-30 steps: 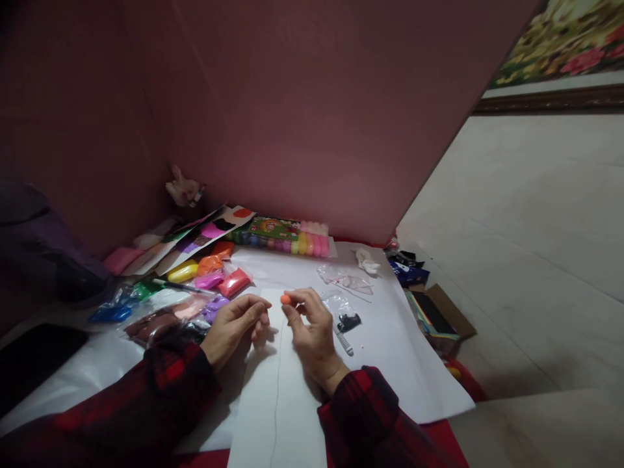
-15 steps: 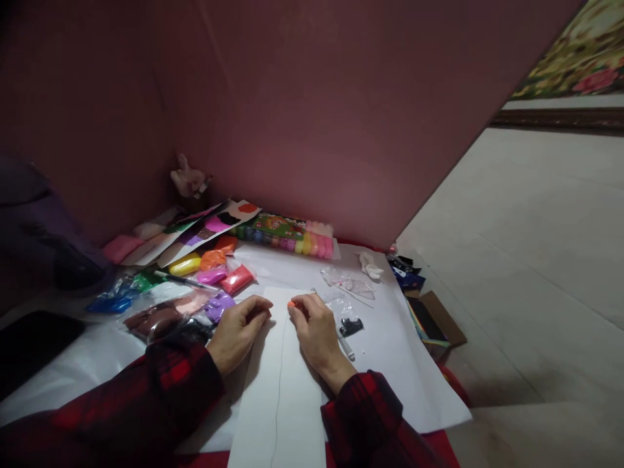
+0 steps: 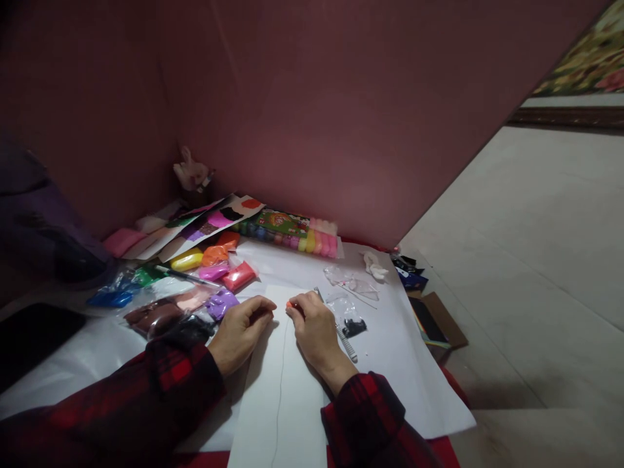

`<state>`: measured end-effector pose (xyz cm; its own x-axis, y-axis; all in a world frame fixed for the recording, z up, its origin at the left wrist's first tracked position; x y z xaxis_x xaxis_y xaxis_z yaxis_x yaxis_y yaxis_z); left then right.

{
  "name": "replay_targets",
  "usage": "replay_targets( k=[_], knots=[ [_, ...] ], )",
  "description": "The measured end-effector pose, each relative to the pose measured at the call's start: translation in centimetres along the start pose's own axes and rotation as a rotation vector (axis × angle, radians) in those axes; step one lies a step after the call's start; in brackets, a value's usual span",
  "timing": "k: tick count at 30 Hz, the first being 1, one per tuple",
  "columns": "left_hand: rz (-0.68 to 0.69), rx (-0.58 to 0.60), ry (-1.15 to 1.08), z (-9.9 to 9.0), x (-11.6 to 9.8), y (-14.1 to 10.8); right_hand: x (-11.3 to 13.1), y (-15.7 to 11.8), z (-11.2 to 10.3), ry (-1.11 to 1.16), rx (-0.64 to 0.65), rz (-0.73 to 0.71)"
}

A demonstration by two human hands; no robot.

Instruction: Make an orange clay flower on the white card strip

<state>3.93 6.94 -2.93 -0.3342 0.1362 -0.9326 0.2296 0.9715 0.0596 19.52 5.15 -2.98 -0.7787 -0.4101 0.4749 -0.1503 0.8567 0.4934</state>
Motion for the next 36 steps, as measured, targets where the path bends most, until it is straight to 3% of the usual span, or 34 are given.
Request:
replay_targets(
  k=[6, 15, 36],
  knots=[
    [0.008, -0.012, -0.015, 0.0, 0.0, 0.0, 0.0, -0.8, -0.5, 0.018, -0.072, -0.103],
    [0.037, -0.003, 0.008, 0.0, 0.0, 0.1, 0.7, -1.6, 0.0, -0.185, 0.096, -0.170],
    [0.051, 0.014, 0.089, 0.2, 0.1, 0.1, 0.9, -1.3, 0.5, -0.407, 0.209, -0.199]
  ],
)
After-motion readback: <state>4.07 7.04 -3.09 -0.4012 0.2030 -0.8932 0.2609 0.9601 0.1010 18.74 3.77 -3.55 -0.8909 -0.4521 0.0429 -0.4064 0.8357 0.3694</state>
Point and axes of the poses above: each hand's wrist, its own y-axis towards the middle knuckle, its own z-axis out of the palm, x = y × z, the point moved 3 cm from there along y, towards the middle knuckle, and after that the axes turned 10 degrees about -z, right-handed, at the moved point
